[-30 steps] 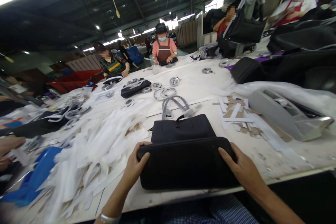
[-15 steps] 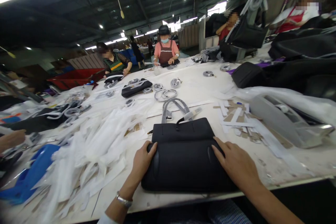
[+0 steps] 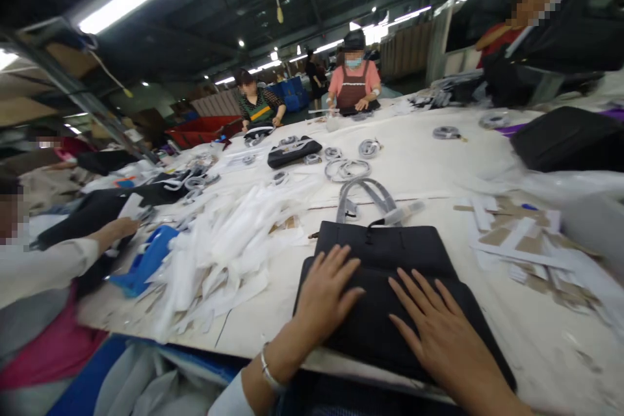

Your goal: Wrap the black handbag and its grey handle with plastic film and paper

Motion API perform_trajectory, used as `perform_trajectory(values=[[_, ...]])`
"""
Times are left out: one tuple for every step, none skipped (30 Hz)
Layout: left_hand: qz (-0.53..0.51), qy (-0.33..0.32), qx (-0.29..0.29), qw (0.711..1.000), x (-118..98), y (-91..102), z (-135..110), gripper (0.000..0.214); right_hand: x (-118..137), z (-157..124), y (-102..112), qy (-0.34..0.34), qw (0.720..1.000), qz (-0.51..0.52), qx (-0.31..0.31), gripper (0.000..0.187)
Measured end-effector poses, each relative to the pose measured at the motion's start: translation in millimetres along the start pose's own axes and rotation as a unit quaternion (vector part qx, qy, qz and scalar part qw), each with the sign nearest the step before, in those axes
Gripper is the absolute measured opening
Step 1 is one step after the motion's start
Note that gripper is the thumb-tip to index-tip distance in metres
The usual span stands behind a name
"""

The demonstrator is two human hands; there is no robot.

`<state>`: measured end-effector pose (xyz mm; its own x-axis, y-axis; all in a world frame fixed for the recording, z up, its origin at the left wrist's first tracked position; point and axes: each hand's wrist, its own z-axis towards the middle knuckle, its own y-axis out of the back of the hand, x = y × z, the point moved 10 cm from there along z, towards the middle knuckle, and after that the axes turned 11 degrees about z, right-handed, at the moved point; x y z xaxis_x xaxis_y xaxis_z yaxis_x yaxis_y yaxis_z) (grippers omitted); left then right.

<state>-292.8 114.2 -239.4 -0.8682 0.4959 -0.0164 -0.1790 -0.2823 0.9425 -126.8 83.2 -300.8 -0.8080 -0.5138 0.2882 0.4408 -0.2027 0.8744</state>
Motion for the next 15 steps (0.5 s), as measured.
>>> perform_trajectory(values=[[-0.010,-0.025,0.006,1.000,-12,-5.6,-3,0.053,-5,-1,-2,-0.004,1.000,0.013,0.004,0.058],[-0.013,-0.036,0.012,0.999,-20,-11.6,-7,0.056,-12,-1,-4,-0.008,1.000,0.026,0.008,0.057],[-0.012,-0.038,0.015,0.999,-24,-16.5,-10,0.057,-18,1,-5,-0.011,0.999,0.041,0.012,0.056],[-0.011,-0.036,0.015,0.999,-25,-19.9,-12,0.057,-24,5,-6,-0.015,0.998,0.061,0.016,0.054],[-0.012,-0.032,0.014,0.999,-25,-21.6,-14,0.057,-28,14,-6,-0.018,0.996,0.084,0.020,0.052],[-0.015,-0.030,0.009,0.999,-25,-21.3,-16,0.057,-29,26,-4,-0.022,0.993,0.112,0.026,0.049],[-0.020,-0.028,0.002,0.999,-23,-19.6,-17,0.057,-26,43,-2,-0.024,0.989,0.145,0.035,0.047],[-0.024,-0.028,-0.006,0.999,-22,-16.9,-18,0.058,-19,63,-1,-0.026,0.982,0.179,0.049,0.044],[-0.029,-0.026,-0.015,0.999,-21,-13.9,-19,0.058,-8,86,0,-0.028,0.974,0.214,0.067,0.044],[-0.033,-0.024,-0.025,0.999,-20,-10.8,-19,0.058,8,111,-2,-0.024,0.963,0.252,0.090,0.042],[-0.038,-0.021,-0.034,0.998,-18,-8.2,-20,0.058,29,137,-7,-0.016,0.950,0.288,0.121,0.040],[-0.043,-0.020,-0.042,0.998,-17,-6.4,-20,0.057,51,162,-15,-0.008,0.934,0.323,0.153,0.039],[-0.047,-0.019,-0.048,0.998,-16,-5.9,-21,0.057,72,186,-24,-0.011,0.917,0.360,0.169,0.036],[-0.050,-0.018,-0.053,0.997,-15,-6.3,-21,0.057,90,208,-38,-0.026,0.899,0.397,0.185,0.032],[-0.051,-0.018,-0.059,0.997,-14,-7.7,-21,0.057,105,226,-59,-0.062,0.875,0.430,0.215,0.027]])
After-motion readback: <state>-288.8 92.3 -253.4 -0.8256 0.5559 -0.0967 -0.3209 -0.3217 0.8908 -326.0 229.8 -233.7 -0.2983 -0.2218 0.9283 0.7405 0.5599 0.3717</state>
